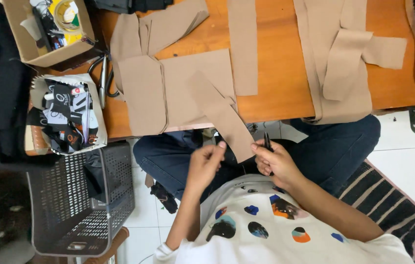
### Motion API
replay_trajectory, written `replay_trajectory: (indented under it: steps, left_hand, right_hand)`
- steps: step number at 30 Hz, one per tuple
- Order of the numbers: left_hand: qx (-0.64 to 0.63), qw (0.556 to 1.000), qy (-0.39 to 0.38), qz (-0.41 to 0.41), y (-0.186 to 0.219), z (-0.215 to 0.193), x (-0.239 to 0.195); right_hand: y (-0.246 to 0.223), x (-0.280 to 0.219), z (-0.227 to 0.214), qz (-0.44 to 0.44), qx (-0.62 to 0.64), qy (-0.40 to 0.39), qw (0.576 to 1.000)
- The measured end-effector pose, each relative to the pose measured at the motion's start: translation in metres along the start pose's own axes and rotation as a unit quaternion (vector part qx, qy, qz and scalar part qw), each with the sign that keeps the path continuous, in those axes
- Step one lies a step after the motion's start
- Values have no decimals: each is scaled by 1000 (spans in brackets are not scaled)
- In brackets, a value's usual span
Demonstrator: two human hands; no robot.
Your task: The person sits cross-legged and uses a small black tool to trim the edges of a rectangular piece of beige fabric. They hold the fabric with their left hand and carefully cut along the sides with the tool in their right hand, rotating the fabric to access different edges.
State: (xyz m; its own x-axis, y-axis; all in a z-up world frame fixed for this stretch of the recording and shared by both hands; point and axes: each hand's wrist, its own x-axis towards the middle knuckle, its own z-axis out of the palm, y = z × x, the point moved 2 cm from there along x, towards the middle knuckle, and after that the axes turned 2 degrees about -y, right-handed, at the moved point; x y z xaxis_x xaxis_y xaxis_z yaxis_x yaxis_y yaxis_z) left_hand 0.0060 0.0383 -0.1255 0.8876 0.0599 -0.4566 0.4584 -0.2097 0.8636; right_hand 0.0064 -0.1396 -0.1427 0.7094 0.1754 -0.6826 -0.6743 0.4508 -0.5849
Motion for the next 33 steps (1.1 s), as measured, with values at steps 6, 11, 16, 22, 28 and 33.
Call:
replay_trajectory:
  steps: [6,11,16,22,28,33]
  left_hand:
    - [-388,909,-133,-71,-33,51,-5]
    - [-490,864,-109,-31,-12,60,-6]
    - [-476,876,-57,-53,-4,49,-15]
    - [-446,893,-43,-45,-27,53,-18]
    - [-449,892,-24,-41,-34,57,-20]
    - [-460,886,-20,-55,-23,64,-30]
  right_hand:
    - [12,-2,-7,16,49,-23,998]
    - [23,-1,-23,-8,-25,-7,1000]
    - [28,4,-91,-195,-285,82,935]
    - [13,-16,-146,-211,-744,268,574]
    - [25,-28,-120,-193,-526,114,820]
    - [28,-38,-72,-104,-171,-148,969]
